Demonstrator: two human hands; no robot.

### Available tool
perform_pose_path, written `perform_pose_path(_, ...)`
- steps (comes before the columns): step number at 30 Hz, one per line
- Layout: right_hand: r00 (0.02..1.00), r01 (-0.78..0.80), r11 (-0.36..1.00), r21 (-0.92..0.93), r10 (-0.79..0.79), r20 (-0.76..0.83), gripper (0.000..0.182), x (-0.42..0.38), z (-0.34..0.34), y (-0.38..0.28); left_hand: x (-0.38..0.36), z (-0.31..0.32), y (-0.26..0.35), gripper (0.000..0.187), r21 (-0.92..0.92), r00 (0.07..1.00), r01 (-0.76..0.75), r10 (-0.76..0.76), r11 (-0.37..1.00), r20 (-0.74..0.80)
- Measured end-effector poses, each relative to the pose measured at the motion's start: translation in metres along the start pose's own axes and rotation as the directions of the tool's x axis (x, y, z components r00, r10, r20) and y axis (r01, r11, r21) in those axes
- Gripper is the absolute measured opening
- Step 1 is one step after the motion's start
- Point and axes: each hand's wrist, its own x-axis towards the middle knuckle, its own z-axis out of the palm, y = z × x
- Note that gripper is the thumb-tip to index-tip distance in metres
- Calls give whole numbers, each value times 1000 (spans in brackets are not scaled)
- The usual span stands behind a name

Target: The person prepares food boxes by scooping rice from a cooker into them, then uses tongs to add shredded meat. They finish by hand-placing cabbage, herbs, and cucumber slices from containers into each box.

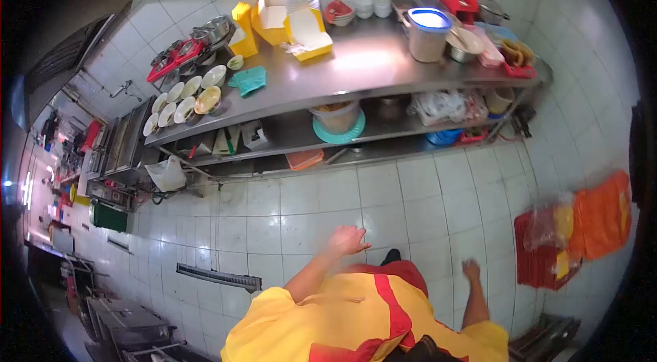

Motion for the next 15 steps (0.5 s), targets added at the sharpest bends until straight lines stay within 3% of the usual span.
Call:
perform_pose_path(1, 868, -292, 929, 226, 158, 471, 58, 101, -103, -69, 12, -11, -18, 50, -139, 994, -32, 16, 990, -112)
perform_pose_path(2, 908, -215, 935, 281, 85, 411, 51, 178, -137, -115, 24, -24, -34, 48, -274, 974, -81, 17, 958, -228)
perform_pose_path(3, 929, 9, 953, 304, -121, 350, 44, 247, -201, -184, 37, -42, -50, 48, -297, 973, -65, -5, 953, -230)
perform_pose_path(4, 946, 29, 898, 439, -166, 277, 35, 303, -233, -239, 45, -61, -66, 44, -388, 919, -107, -58, 915, -389)
perform_pose_path(5, 935, 196, 858, 474, -309, 172, 33, 352, -257, -290, 53, -84, -83, 41, -460, 837, -161, -126, 873, -532)
perform_pose_path(6, 902, 360, 725, 587, -432, -19, 29, 400, -264, -336, 63, -113, -97, 32, -546, 798, -109, -255, 831, -547)
perform_pose_path(7, 896, 337, 687, 644, -444, 5, 27, 436, -282, -387, 79, -127, -119, 32, -552, 789, -101, -271, 828, -551)
perform_pose_path(8, 891, 312, 646, 697, -454, 22, 26, 466, -299, -436, 97, -143, -144, 29, -577, 688, -96, -365, 811, -627)
perform_pose_path(9, 859, 448, 575, 685, -490, -150, 24, 495, -292, -476, 116, -160, -169, 27, -599, 572, -99, -447, 795, -688)
perform_pose_path(10, 894, 361, 612, 704, -442, -73, 24, 510, -309, -519, 130, -189, -192, 22, -592, 496, -110, -472, 798, -728)
perform_pose_path(11, 838, 524, 570, 633, -479, -263, 21, 536, -293, -551, 147, -215, -220, 18, -586, 431, -98, -496, 804, -754)
perform_pose_path(13, 829, 555, 615, 560, -465, -311, 18, 567, -271, -598, 182, -281, -275, 17, -482, 240, -97, -450, 871, -860)
perform_pose_path(15, 757, 630, 685, 365, -435, -488, 16, 587, -243, -624, 211, -360, -328, 19, -407, 99, -116, -397, 906, -912)
